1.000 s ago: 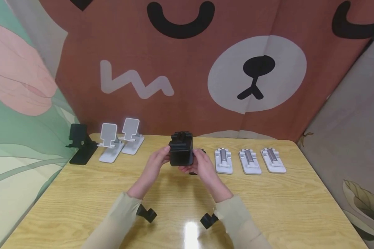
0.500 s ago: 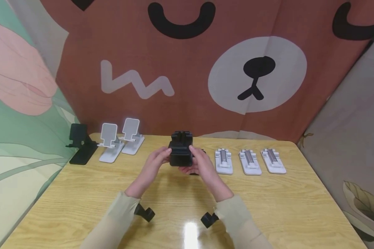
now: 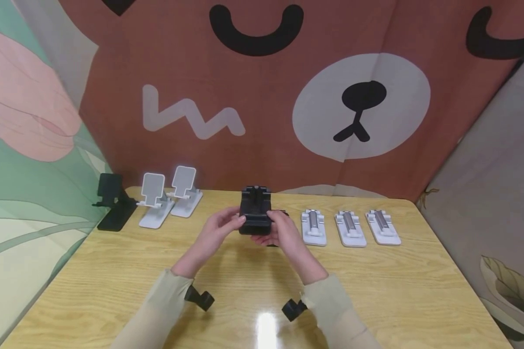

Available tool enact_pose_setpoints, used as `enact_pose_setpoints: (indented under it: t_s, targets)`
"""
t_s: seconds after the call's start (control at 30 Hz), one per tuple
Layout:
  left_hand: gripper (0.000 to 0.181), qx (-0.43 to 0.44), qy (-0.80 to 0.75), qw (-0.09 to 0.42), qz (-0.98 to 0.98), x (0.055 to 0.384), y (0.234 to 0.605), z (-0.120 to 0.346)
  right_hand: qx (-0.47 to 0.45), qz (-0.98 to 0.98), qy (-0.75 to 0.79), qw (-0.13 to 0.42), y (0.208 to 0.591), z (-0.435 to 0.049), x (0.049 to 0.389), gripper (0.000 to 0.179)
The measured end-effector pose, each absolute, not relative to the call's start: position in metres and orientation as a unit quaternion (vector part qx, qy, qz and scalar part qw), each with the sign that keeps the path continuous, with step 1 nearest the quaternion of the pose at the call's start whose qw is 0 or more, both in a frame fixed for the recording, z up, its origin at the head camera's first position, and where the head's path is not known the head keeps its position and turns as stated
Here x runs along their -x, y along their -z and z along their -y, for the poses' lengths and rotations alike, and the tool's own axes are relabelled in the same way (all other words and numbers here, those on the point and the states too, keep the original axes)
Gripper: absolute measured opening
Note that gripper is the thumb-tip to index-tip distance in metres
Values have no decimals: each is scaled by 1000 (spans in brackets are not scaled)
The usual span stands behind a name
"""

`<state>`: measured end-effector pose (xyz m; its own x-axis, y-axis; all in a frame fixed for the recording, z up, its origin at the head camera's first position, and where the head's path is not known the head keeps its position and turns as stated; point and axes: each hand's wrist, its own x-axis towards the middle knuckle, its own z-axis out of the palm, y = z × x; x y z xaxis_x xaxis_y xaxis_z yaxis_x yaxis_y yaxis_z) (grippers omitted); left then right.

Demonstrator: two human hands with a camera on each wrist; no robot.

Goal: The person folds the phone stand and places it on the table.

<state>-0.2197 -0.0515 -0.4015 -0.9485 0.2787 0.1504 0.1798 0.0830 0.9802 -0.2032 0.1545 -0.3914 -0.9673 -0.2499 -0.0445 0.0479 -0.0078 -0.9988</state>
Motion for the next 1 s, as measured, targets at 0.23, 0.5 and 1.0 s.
enact_pose_setpoints:
  t_s: [0.23,0.5,1.0]
  targets:
    - [59,-181,-652,61,-734,222,402,54,81,-690,712,100,394,-158,203,46]
    - [57,-193,-660,56,-724,226,405,54,88,-702,702,80,396,-158,201,40]
    - [53,-148,-625,5,-766,237,404,67,52,-708,703,45,398,-168,202,37]
